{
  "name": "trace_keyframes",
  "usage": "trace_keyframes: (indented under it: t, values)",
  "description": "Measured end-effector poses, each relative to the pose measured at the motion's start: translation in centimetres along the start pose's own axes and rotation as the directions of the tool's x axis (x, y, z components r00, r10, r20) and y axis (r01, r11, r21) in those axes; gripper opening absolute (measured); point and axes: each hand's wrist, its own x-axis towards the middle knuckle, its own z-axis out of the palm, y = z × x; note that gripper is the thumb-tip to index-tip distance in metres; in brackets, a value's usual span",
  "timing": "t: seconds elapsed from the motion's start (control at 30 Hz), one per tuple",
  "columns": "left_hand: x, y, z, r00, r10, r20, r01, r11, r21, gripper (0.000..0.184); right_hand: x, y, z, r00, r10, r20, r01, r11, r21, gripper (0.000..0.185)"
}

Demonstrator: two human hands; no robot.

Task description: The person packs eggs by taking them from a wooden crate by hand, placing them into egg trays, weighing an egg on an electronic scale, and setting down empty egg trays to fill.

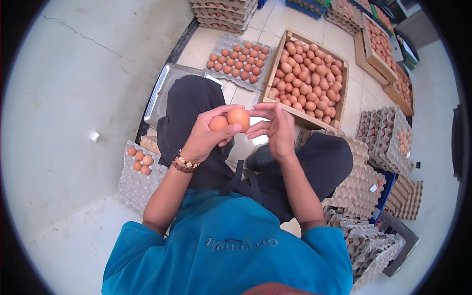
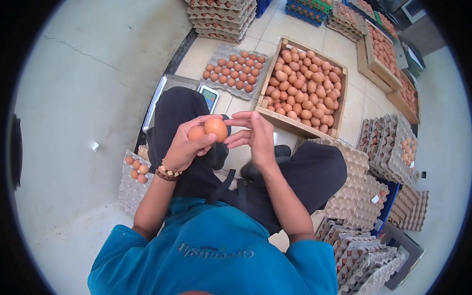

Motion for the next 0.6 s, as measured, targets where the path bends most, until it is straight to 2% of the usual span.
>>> trace_keyframes:
  t: [0.07, 0.1, 0.2, 0.33, 0.47, 0.57, 0.6]
  values:
    - [-0.2, 0.8, -0.7, 0.998, 0.042, 0.053, -0.028, 0.968, -0.251, 0.056, 0.1, -0.4, -0.3, 0.999, -0.037, -0.037, 0.037, 0.999, -0.006, 0.055]
    - [0.0, 1.1, -1.2, 0.996, 0.051, 0.066, -0.029, 0.954, -0.3, 0.063, 0.2, -0.5, -0.7, 0.997, -0.046, -0.056, 0.048, 0.998, 0.031, 0.047]
    - [0.4, 1.7, -2.1, 0.989, 0.133, 0.056, -0.107, 0.936, -0.336, 0.063, 0.5, -0.9, -1.0, 0.995, -0.069, -0.073, 0.066, 0.997, -0.038, 0.045]
    - [0.6, 2.3, -2.2, 0.985, 0.173, 0.008, -0.167, 0.963, -0.213, 0.064, 0.5, -0.4, -0.9, 0.994, -0.096, -0.053, 0.09, 0.992, -0.093, 0.027]
    - [-2.7, 2.7, -4.1, 0.977, 0.191, -0.094, -0.208, 0.953, -0.222, 0.062, 0.7, 0.3, -0.8, 0.993, -0.096, -0.063, 0.085, 0.985, -0.153, 0.019]
    - [-7.6, 2.4, -8.6, 0.952, 0.156, -0.264, -0.223, 0.944, -0.243, 0.056, 0.9, 0.7, -1.3, 0.983, -0.113, -0.142, 0.082, 0.975, -0.205, 0.018]
    - [-9.5, 2.1, -10.4, 0.914, 0.127, -0.386, -0.167, 0.983, -0.072, 0.053, 1.0, 0.7, -1.5, 0.983, -0.118, -0.143, 0.09, 0.978, -0.19, 0.018]
